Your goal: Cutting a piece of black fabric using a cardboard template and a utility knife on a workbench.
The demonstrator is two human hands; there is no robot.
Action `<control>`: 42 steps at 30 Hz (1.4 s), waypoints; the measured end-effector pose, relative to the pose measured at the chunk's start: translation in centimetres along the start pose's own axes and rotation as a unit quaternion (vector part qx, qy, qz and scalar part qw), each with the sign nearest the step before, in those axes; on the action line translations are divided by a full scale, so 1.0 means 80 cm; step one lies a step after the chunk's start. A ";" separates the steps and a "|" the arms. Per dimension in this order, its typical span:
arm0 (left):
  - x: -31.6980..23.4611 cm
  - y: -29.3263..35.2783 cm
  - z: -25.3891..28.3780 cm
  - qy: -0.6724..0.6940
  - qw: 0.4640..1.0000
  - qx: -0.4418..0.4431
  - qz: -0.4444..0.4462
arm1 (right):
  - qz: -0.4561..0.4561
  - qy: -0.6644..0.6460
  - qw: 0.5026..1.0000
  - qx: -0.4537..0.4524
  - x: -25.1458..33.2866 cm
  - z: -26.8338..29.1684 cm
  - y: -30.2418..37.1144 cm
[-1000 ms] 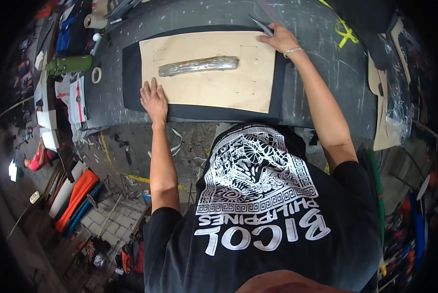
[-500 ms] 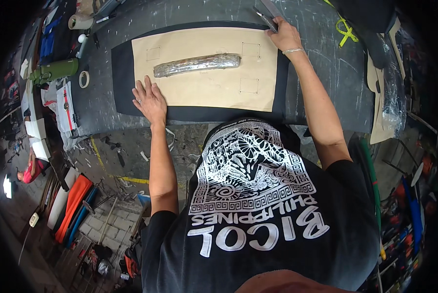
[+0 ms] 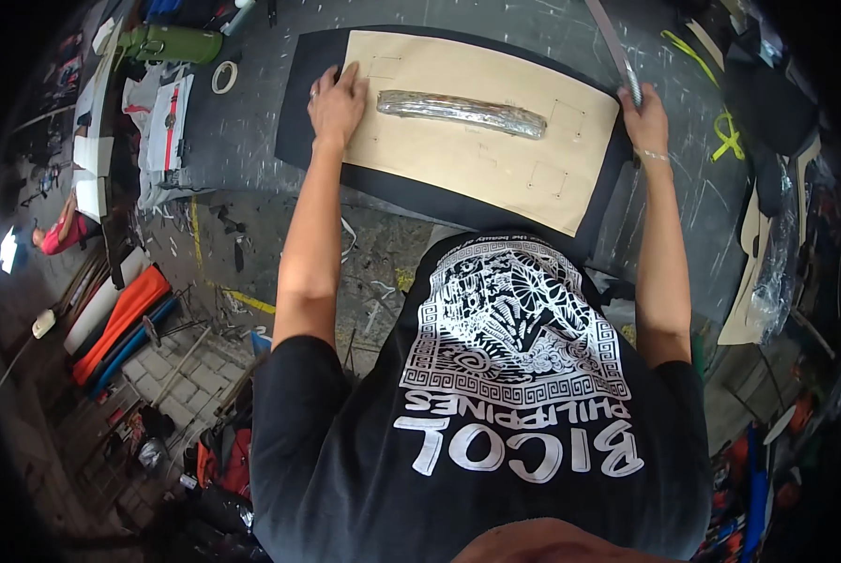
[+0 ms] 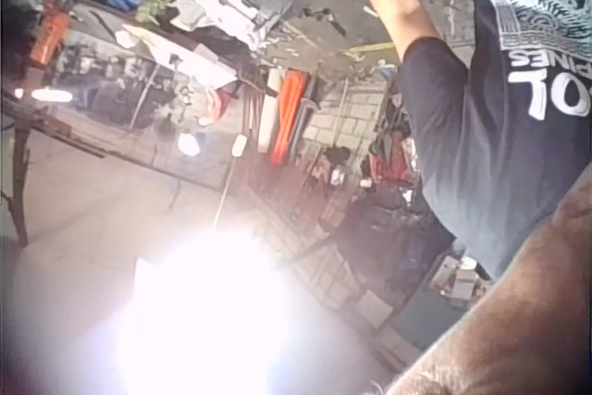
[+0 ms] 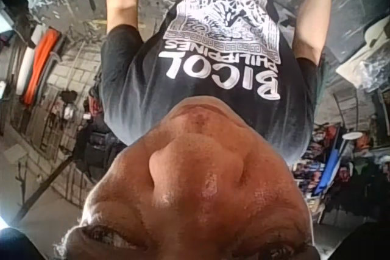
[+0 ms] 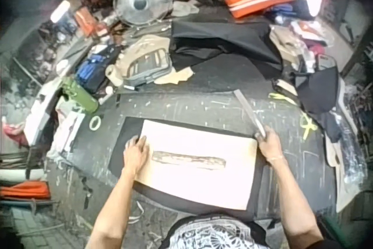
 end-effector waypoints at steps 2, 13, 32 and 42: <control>-0.003 -0.030 -0.014 -0.013 1.000 0.017 0.005 | -0.006 -0.015 0.999 -0.034 -0.030 0.029 0.019; 0.037 -0.099 -0.067 -0.047 0.995 0.081 -0.034 | -0.172 0.120 0.977 0.033 -0.163 0.134 0.200; 0.007 -0.078 -0.046 -0.066 0.995 0.077 -0.011 | -0.156 0.235 0.959 0.001 -0.167 0.133 0.284; -0.037 -0.027 -0.023 -0.016 0.999 0.041 0.001 | -0.058 0.229 0.969 0.069 -0.209 0.131 0.313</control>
Point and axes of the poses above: each hand's wrist, its own y-axis away from the middle knuckle, its own z-axis out of the back of the hand, x = y × z, the point moved 10 cm from there along -y, towards the middle knuckle, and after that the axes turned 10 degrees about -z, right-handed, at the moved point
